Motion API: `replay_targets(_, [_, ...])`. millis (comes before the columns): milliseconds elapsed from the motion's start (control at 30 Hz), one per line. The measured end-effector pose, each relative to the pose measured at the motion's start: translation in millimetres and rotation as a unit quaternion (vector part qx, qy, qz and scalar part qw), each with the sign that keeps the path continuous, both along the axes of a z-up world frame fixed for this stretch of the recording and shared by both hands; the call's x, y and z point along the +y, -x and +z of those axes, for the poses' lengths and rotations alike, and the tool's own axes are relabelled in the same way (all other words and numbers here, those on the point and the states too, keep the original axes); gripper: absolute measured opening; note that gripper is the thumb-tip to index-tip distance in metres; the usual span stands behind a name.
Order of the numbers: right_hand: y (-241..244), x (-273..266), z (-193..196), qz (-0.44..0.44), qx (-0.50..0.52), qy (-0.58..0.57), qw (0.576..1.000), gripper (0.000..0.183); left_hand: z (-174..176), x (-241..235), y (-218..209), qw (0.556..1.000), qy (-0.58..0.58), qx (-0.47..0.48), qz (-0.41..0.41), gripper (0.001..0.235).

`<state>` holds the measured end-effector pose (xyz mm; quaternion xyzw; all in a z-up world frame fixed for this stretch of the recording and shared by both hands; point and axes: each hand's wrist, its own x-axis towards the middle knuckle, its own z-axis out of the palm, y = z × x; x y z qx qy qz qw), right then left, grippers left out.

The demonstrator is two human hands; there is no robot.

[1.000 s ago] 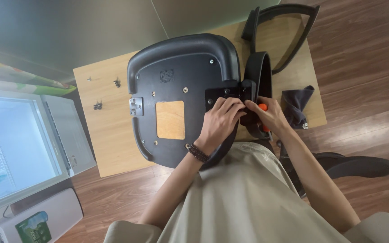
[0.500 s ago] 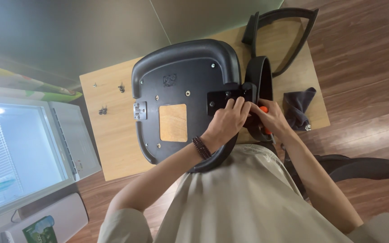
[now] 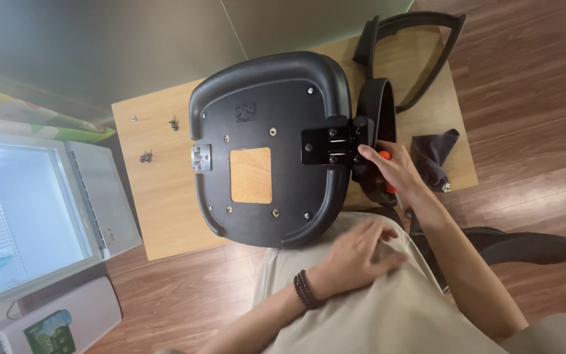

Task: Use a screwdriver to attach components to the bottom of an office chair seat.

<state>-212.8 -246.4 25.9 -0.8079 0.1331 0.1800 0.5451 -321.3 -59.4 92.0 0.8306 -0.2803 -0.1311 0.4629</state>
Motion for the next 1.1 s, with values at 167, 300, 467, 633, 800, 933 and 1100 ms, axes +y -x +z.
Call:
replay_targets(167, [-1, -3, -7, 0.026, 0.01, 0.003, 1.0, 0.051, -59, -27, 10, 0.915, 0.163, 0.358, 0.087, 0.065])
replay_targets(300, [7, -8, -18, 0.049, -0.024, -0.002, 0.998, 0.043, -82, -48, 4, 0.826, 0.305, 0.408, 0.244, 0.078])
replay_targets(467, [7, 1, 7, 0.027, 0.071, -0.084, 0.994, 0.034, -72, -67, -13, 0.769, 0.263, 0.451, 0.369, 0.077])
replay_targets(633, [-1, -5, 4, 0.064, 0.075, -0.102, 0.99, 0.036, -105, -83, -16, 0.747, 0.224, 0.424, 0.46, 0.07])
replay_targets(800, [-1, -12, -11, 0.089, 0.11, -0.136, 0.98, 0.037, -151, -86, -14, 0.694, 0.435, 0.372, 0.436, 0.063])
replay_targets(933, [-2, -11, -3, 0.113, 0.15, -0.146, 0.971, 0.037, -155, -81, -14, 0.676, 0.441, 0.405, 0.429, 0.05])
replay_targets(1100, [-3, -17, -17, 0.149, 0.176, -0.162, 0.959, 0.04, -155, -76, -10, 0.726, 0.406, 0.367, 0.416, 0.05])
